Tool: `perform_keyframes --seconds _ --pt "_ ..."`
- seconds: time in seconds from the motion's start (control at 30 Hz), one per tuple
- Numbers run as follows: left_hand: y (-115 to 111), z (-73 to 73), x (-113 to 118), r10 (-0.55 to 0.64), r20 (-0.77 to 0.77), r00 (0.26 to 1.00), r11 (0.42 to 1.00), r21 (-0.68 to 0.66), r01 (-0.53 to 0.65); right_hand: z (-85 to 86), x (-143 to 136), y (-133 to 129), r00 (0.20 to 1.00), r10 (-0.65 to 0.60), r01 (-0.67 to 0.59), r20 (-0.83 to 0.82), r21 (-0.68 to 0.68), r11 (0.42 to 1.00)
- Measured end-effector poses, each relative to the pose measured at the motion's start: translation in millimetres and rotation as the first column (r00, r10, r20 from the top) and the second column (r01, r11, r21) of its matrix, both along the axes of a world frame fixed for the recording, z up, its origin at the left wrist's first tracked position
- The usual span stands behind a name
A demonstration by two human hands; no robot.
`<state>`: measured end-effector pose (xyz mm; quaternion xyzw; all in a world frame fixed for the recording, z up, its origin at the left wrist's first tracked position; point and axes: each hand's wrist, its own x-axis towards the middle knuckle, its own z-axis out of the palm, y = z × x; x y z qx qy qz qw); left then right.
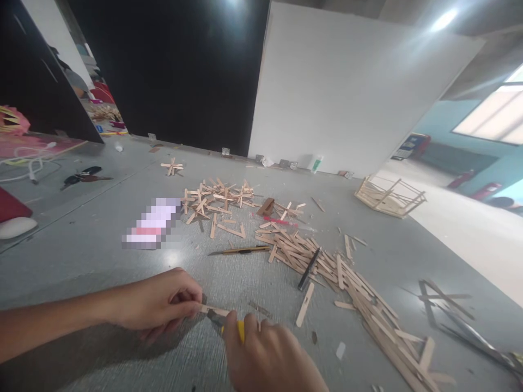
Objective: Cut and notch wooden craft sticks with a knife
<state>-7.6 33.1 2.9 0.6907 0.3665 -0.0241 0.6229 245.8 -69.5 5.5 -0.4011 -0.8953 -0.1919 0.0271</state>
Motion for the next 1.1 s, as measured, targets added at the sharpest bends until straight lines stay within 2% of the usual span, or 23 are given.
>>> perform_keyframes --seconds 0.17,0.33,0.43,0.5,0.6,0.73,0.77,0.83,0.9,1.0,1.1 --pt "-1.6 -3.1 0.7 -0.005 0.03 1.0 1.0 0.007 0.004 21.1 -1.3 20.2 0.999 0.039 -0.04 -0.01 -0.219 0.975" --pt "-2.6 -2.8 0.6 0.005 0.018 1.0 1.0 0.011 -0.005 54.9 -30.3 37.1 0.997 0.037 -0.008 0.066 -0.394 0.919" --pt "-2.9 -2.7 0.2 -0.005 0.025 1.0 1.0 0.024 0.004 65.8 -42.4 47.2 0.999 0.016 0.007 0.045 -0.471 0.882" --pt "-3.2 -2.9 0.0 0.002 0.035 0.999 1.0 0.027 -0.003 68.0 -38.8 54.4 0.999 -0.001 0.022 0.043 -0.488 0.872" --pt "-3.8 -4.2 -0.1 0.008 0.031 0.999 1.0 0.014 -0.008 63.7 -17.4 62.1 1.0 -0.006 0.004 -0.001 -0.528 0.85" --pt "-3.6 -7.7 -0.3 -0.003 0.013 1.0 0.999 0.04 0.002 43.2 11.3 54.1 0.97 -0.12 -0.061 -0.211 -0.689 0.722" --pt "-3.3 -8.5 -0.3 -0.007 0.01 1.0 0.999 0.043 0.006 37.2 14.5 48.6 0.96 -0.157 -0.055 -0.233 -0.704 0.708" --pt "-2.9 -9.4 -0.2 -0.015 0.003 1.0 0.999 0.042 0.015 28.5 14.7 36.4 0.953 -0.204 -0.003 -0.223 -0.683 0.731" --pt "-2.7 -9.0 0.1 -0.021 0.001 1.0 0.999 0.036 0.021 27.1 7.6 26.7 0.969 -0.207 0.083 -0.137 -0.607 0.791" --pt "-2.9 -6.3 0.5 -0.018 0.004 1.0 0.999 0.045 0.018 39.2 -12.9 23.8 0.989 -0.148 0.128 0.0 -0.496 0.859" --pt "-3.5 -3.9 0.4 -0.026 0.001 1.0 0.998 0.065 0.026 58.3 -38.0 32.8 0.997 -0.06 0.073 0.043 -0.442 0.894"
